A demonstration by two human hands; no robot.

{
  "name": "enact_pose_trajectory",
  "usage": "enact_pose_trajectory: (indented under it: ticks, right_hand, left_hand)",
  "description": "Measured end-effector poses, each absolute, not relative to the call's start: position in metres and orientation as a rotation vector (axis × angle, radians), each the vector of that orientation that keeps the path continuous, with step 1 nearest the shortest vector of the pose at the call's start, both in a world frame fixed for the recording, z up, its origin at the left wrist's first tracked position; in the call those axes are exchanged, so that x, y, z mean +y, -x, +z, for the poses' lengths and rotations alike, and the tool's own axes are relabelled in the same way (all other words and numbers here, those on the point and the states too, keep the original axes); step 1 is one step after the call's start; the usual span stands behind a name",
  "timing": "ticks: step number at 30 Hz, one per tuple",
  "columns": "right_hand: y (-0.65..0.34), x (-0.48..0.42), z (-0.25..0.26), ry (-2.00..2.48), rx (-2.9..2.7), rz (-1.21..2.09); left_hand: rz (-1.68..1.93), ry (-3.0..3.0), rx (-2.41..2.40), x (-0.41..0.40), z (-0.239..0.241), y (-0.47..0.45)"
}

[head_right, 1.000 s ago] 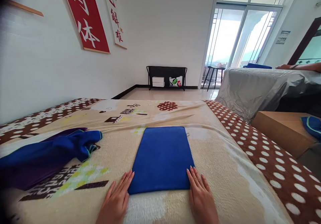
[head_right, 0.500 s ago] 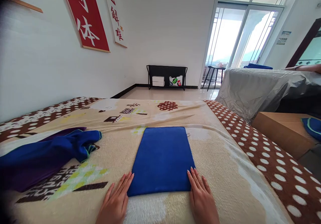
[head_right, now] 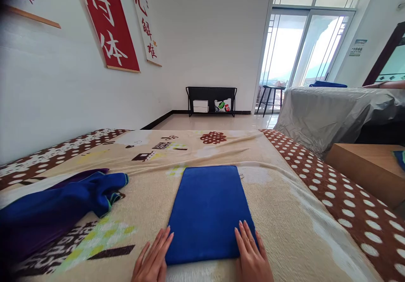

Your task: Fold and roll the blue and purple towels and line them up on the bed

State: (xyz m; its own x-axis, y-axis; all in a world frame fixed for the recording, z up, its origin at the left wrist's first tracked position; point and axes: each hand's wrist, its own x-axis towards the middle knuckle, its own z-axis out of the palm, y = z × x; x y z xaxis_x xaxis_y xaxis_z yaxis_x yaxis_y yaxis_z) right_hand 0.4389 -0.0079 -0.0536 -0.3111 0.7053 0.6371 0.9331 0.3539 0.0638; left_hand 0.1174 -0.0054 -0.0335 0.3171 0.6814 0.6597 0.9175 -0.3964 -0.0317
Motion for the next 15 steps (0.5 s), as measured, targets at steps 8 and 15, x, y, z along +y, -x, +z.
enact_pose_trajectory:
  ticks: [8,15]
  right_hand:
    - [-0.372,0.01,-0.045,1.13,-2.259,-0.517]
    - [-0.453,-0.015,-0.05,1.24,-2.336,-0.488]
  left_hand:
    - [-0.647,2.295,-1.21,0.013,-0.035,-0.196]
    - [-0.39,2.396,-1.277,-0.01,-0.045,-0.125]
